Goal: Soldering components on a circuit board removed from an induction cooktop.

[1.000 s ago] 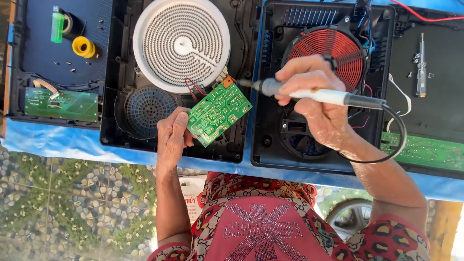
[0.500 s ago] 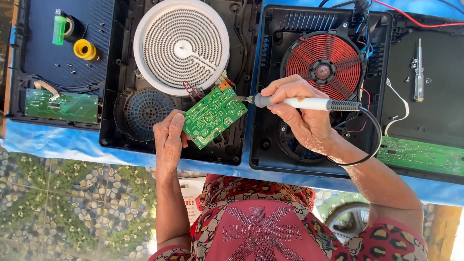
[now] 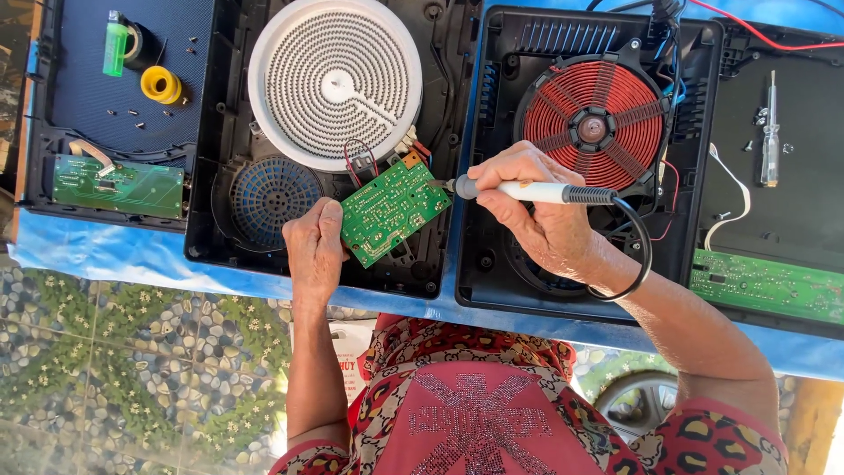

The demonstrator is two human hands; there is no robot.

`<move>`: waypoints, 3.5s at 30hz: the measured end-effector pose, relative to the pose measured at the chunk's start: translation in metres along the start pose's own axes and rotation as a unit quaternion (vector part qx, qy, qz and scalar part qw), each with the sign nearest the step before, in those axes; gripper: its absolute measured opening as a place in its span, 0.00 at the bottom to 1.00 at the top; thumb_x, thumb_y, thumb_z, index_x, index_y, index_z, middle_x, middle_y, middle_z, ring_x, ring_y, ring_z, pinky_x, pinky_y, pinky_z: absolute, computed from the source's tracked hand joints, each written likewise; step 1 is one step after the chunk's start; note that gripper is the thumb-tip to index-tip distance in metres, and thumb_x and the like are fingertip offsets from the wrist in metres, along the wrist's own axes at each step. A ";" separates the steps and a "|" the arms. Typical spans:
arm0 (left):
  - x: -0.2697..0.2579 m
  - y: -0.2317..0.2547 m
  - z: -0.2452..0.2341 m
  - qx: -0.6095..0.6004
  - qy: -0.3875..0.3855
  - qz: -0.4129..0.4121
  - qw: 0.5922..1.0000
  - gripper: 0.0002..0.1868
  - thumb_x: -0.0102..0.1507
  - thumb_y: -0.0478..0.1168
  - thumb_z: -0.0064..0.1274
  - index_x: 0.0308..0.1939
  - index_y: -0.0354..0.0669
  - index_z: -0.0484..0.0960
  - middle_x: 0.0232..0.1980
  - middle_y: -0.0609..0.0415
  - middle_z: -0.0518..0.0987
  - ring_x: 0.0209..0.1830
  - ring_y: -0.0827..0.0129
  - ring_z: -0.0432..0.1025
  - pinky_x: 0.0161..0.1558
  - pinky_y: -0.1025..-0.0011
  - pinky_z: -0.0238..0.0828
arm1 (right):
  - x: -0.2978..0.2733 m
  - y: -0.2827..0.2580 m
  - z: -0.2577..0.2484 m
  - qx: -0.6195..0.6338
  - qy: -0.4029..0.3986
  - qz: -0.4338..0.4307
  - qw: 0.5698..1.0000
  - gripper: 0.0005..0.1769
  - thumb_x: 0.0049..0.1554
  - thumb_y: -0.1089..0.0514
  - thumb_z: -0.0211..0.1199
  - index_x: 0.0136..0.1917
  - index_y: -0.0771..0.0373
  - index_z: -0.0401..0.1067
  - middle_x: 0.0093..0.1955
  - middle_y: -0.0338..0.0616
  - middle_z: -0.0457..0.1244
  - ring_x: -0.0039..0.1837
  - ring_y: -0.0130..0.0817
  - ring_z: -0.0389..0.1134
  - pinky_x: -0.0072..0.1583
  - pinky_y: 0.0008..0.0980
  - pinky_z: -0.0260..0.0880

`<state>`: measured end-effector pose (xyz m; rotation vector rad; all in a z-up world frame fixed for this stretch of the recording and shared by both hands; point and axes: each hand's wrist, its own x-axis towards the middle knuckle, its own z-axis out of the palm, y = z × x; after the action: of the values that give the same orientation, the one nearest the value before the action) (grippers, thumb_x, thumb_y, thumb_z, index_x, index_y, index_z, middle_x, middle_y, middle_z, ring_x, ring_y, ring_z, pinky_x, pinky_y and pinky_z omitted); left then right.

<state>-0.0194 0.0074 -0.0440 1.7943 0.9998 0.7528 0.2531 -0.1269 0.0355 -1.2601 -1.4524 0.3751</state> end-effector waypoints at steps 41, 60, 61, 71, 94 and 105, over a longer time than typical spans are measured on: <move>-0.009 0.044 0.012 0.162 -0.022 0.172 0.971 0.42 0.55 0.46 0.76 0.66 0.32 0.71 0.58 0.42 0.65 0.57 0.43 0.66 0.51 0.41 0.75 | 0.001 -0.012 0.016 0.006 -0.019 -0.050 0.999 0.05 0.64 0.60 0.64 0.50 0.63 0.72 0.54 0.56 0.70 0.43 0.45 0.72 0.43 0.35 0.72; 0.013 0.035 -0.035 0.189 0.126 0.273 0.935 0.27 0.61 0.59 0.64 0.56 0.46 0.84 0.50 0.51 0.76 0.53 0.53 0.70 0.57 0.54 0.66 | 0.001 -0.007 0.035 0.050 -0.044 -0.061 0.996 0.05 0.62 0.64 0.65 0.48 0.66 0.71 0.47 0.56 0.69 0.41 0.48 0.70 0.43 0.39 0.73; 0.027 0.031 -0.055 0.191 0.129 0.270 0.935 0.27 0.61 0.59 0.64 0.56 0.46 0.84 0.50 0.51 0.76 0.53 0.53 0.70 0.57 0.54 0.66 | 0.000 -0.007 0.035 0.052 -0.048 -0.062 0.996 0.05 0.62 0.64 0.65 0.48 0.66 0.71 0.47 0.56 0.69 0.41 0.48 0.70 0.43 0.39 0.73; 0.155 -0.088 -0.190 0.297 0.207 0.172 0.916 0.07 0.68 0.27 0.52 0.48 0.35 0.83 0.31 0.57 0.78 0.31 0.71 0.72 0.54 0.53 0.60 | 0.001 -0.006 0.029 0.021 -0.084 -0.079 0.993 0.06 0.65 0.60 0.59 0.53 0.64 0.67 0.55 0.55 0.69 0.47 0.42 0.70 0.52 0.37 0.70; 0.234 -0.162 -0.188 0.570 0.161 0.026 0.806 0.20 0.57 0.56 0.73 0.49 0.57 0.91 0.33 0.49 0.83 0.41 0.54 0.66 0.40 0.55 0.52 | -0.002 -0.003 0.025 0.015 -0.090 -0.068 0.993 0.08 0.65 0.58 0.60 0.54 0.62 0.66 0.57 0.52 0.69 0.46 0.40 0.70 0.52 0.35 0.72; 0.129 0.039 -0.137 -0.024 0.080 0.123 0.989 0.12 0.65 0.32 0.50 0.52 0.33 0.76 0.43 0.48 0.78 0.35 0.70 0.73 0.37 0.74 0.75 | -0.004 -0.001 0.022 0.032 -0.085 -0.064 0.994 0.07 0.66 0.57 0.61 0.54 0.60 0.67 0.57 0.51 0.69 0.49 0.40 0.72 0.53 0.36 0.73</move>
<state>-0.0569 0.1677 0.0549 1.8584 0.8625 1.0792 0.2330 -0.1219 0.0273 -1.1000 -1.6437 0.4479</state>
